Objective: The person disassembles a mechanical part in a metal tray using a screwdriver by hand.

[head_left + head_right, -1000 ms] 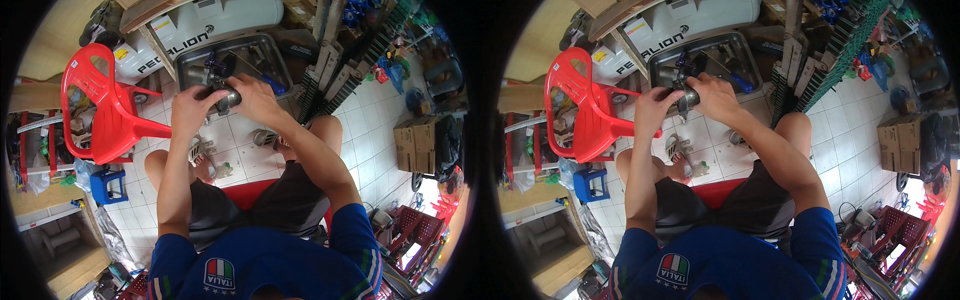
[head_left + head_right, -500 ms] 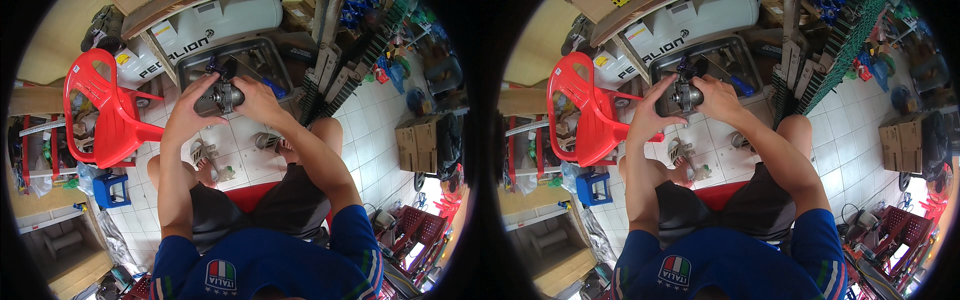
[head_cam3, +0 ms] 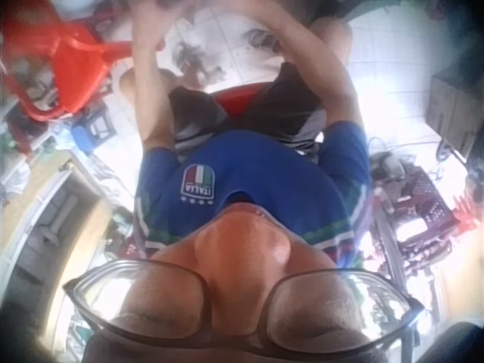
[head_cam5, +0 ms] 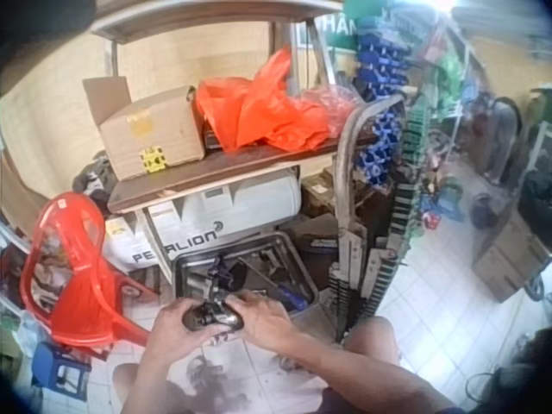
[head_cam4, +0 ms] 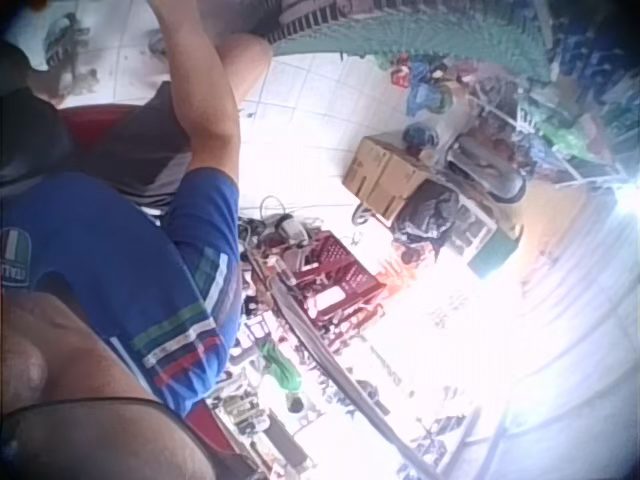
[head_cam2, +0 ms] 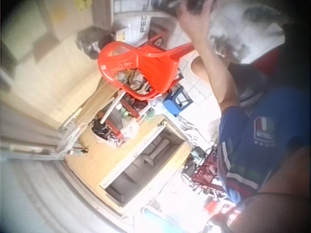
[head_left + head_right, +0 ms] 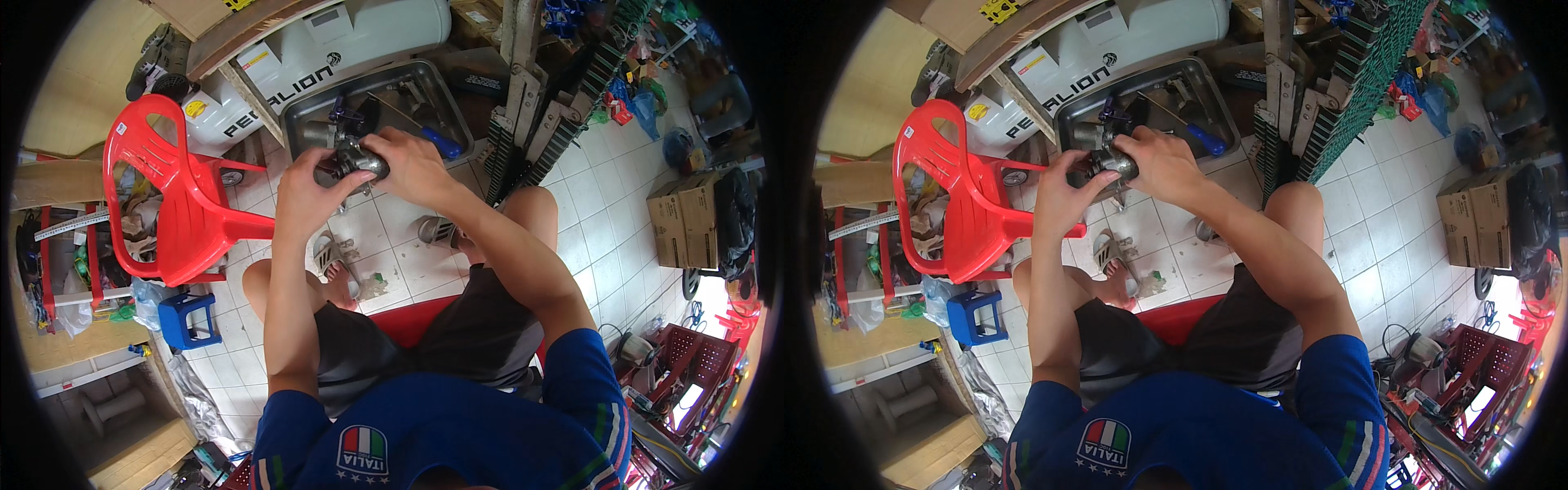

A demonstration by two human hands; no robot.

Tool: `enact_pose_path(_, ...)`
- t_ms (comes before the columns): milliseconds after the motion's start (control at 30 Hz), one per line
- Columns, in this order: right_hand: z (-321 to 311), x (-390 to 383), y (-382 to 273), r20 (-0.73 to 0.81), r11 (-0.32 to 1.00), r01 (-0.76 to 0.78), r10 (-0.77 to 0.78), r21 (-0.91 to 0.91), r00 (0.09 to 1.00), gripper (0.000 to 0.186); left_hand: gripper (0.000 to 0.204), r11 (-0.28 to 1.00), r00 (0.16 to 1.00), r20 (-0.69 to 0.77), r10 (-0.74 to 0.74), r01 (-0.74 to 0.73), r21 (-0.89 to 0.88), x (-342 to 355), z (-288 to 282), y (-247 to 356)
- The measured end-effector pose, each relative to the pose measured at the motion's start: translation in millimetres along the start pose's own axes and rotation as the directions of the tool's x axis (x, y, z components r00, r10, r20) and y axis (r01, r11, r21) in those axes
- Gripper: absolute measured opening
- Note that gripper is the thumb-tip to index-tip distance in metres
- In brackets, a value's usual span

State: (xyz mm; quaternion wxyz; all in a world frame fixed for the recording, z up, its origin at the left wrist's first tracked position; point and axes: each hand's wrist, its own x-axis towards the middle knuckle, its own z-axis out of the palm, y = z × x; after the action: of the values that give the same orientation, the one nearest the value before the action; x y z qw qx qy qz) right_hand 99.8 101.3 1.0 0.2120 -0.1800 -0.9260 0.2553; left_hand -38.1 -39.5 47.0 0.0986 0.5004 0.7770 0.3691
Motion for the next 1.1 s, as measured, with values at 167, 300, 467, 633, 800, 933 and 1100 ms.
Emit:
enact_pose_path(167, 0, -2, 0, -0.102, 0.987, 0.145, -0.151, -0.063, 0.983, 0.048, 0.053, 0.964, 0.965, 0.05, -0.256, 0.251, 0.089, 2, 3, -6)
enact_pose_path(300, -1, 1, -2, -0.025, 0.997, 0.06, -0.061, -0.043, 0.998, 0.048, 0.05, 0.926, 0.937, 0.053, -0.344, 0.33, 0.184, 5, 5, -8)
enact_pose_path(467, 4, 1, 3, -0.041, 0.997, -0.011, 0.015, 0.079, 0.999, 0.052, 0.08, 0.976, 0.992, 0.036, 0.125, -0.116, -0.186, 3, -3, -5)
enact_pose_path(633, -2, 2, 4, -0.01, 0.992, -0.047, 0.048, 0.117, 0.999, 0.051, 0.095, 0.973, 0.972, 0.098, 0.215, -0.205, -0.102, 3, -5, -2)
enact_pose_path(800, -2, 1, 2, 0.026, 0.996, -0.047, 0.045, 0.079, 0.999, 0.052, 0.088, 0.965, 0.962, 0.073, 0.263, -0.264, -0.004, 5, -6, -10)
enact_pose_path(933, -3, 1, 0, 0.071, 0.997, -0.051, 0.047, 0.055, 0.996, 0.052, 0.081, 0.967, 0.966, 0.04, 0.254, -0.255, 0.018, 3, 0, -15)
enact_pose_path(1100, -2, 0, 1, 0.04, 1.0, -0.012, 0.012, -0.002, 0.999, 0.049, 0.068, 0.981, 0.98, 0.077, 0.185, -0.189, 0.042, 0, 8, -24)
